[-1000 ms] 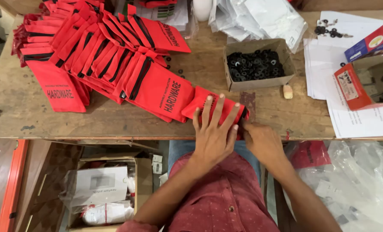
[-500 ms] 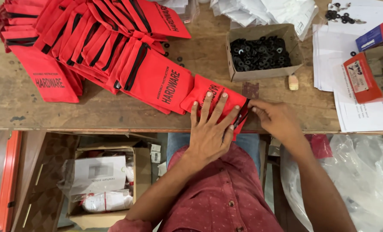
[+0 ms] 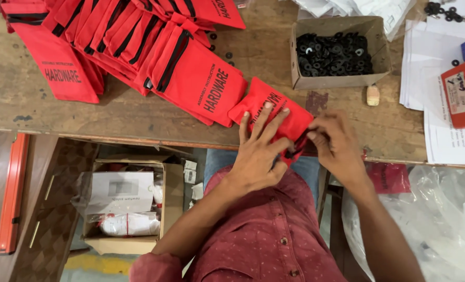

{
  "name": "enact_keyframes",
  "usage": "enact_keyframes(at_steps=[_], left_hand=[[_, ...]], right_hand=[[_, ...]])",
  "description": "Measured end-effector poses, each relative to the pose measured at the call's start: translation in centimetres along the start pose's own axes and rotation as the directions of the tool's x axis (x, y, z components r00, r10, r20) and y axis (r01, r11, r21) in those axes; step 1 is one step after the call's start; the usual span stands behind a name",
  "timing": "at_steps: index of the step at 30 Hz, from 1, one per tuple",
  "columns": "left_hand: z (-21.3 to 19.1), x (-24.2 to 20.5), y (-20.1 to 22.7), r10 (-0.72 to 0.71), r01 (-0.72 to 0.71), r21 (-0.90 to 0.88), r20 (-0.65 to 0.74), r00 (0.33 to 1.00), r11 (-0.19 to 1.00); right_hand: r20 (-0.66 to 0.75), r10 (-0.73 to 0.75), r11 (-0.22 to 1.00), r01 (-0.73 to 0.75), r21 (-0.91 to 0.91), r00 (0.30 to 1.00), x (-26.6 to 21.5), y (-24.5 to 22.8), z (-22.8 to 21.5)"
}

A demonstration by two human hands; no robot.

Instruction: The person is seen putting black rubber/plastic washers and instruction sheets into red hardware pouches at a workbench.

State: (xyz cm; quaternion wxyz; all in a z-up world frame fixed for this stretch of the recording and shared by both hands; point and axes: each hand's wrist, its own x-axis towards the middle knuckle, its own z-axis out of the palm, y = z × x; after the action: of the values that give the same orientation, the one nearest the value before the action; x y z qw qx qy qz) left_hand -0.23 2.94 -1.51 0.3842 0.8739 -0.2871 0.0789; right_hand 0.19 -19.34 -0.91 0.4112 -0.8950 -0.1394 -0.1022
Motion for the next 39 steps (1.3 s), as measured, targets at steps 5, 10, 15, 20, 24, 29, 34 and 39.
enact_keyframes(at_steps=[5, 10, 15, 20, 24, 29, 34, 39], left_hand=[[-0.1, -0.9, 0.6, -0.013, 0.009, -0.058, -0.078, 0.997, 0.998], [2.0, -4.5, 1.0, -0.299, 0.226, -0.311, -0.214, 0.93, 0.923], [4.3, -4.3, 0.8, -0.527, 0.334, -0.758, -0.015, 0.85, 0.56], [3.7, -3.7, 1.1, -0.564, 0.399, -0.722, 0.015, 0.826, 0.565], [2.7, -3.6, 1.4, -0.562, 0.427, -0.67, 0.017, 0.827, 0.607], [2.5, -4.5, 1.1, -0.536, 0.424, -0.668, 0.044, 0.843, 0.612], [2.1, -4.0, 1.0, -0.52, 0.433, -0.62, 0.046, 0.853, 0.654], [2.0, -4.3, 0.7, -0.432, 0.382, -0.603, 0.069, 0.899, 0.7]], right_hand=[[-0.023, -0.091, 0.994, 0.089, -0.07, 0.996, -1.8, -1.7, 0.0], [0.165, -0.092, 0.983, 0.116, -0.144, 0.982, -2.5, -3.8, 0.1], [0.164, -0.188, 0.937, 0.226, -0.264, 0.968, -2.7, -3.4, 1.2], [0.062, -0.182, 0.949, 0.192, -0.25, 0.981, -3.0, -3.6, 1.0], [-0.099, -0.109, 0.936, 0.069, -0.345, 0.989, -2.8, -3.8, 0.8], [-0.174, 0.05, 0.984, -0.078, -0.161, 0.984, -0.6, -1.9, -1.5], [-0.19, 0.06, 0.995, -0.075, -0.069, 0.98, 0.2, 0.1, -1.3], [-0.112, 0.354, 0.932, -0.339, 0.131, 0.929, 0.3, 0.8, -1.4]])
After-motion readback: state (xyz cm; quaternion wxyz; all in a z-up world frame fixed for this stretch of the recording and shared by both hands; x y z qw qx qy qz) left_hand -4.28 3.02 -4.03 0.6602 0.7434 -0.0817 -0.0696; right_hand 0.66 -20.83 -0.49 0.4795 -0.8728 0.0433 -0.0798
